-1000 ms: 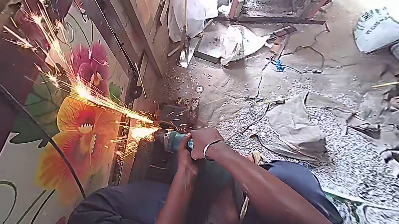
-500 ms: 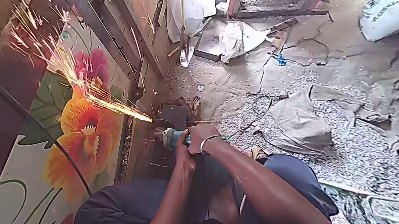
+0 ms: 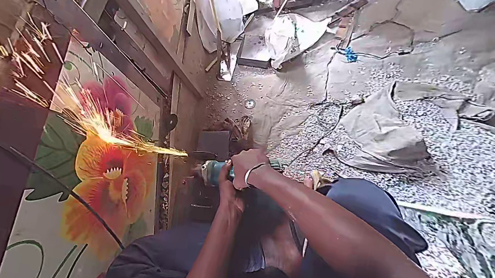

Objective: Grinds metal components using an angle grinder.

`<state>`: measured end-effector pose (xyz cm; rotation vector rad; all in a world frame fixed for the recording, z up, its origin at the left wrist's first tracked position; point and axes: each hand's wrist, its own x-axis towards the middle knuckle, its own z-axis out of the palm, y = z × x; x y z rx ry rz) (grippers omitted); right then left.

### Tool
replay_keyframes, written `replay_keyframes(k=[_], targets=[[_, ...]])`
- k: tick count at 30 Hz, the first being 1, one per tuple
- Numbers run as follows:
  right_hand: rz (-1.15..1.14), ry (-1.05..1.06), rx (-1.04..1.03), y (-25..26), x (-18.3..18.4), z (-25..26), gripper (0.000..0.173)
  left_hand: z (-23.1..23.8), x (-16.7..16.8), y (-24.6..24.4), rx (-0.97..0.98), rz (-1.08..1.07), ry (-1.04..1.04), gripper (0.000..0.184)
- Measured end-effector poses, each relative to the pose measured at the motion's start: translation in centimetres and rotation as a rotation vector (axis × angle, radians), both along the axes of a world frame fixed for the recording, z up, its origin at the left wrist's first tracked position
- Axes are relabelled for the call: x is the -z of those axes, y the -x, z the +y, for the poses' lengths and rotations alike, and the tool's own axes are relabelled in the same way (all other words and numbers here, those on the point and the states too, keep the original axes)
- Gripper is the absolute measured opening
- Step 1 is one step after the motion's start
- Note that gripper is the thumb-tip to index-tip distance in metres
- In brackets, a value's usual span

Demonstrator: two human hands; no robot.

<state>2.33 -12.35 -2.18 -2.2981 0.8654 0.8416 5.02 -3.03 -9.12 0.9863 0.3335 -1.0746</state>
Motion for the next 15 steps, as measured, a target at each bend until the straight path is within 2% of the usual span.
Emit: replay_keyframes(k=[4, 15], targets=[[-0.007, 0.032, -0.008, 0.6, 0.1, 0.6, 0.052, 0.6, 0.9, 0.3, 0.014, 0.036, 0.08, 0.031], [-0.008, 0.088, -0.03, 1.0, 0.2, 1.6, 0.057, 1.1, 0.6, 0.9, 0.002, 0.038, 0.131, 0.028]])
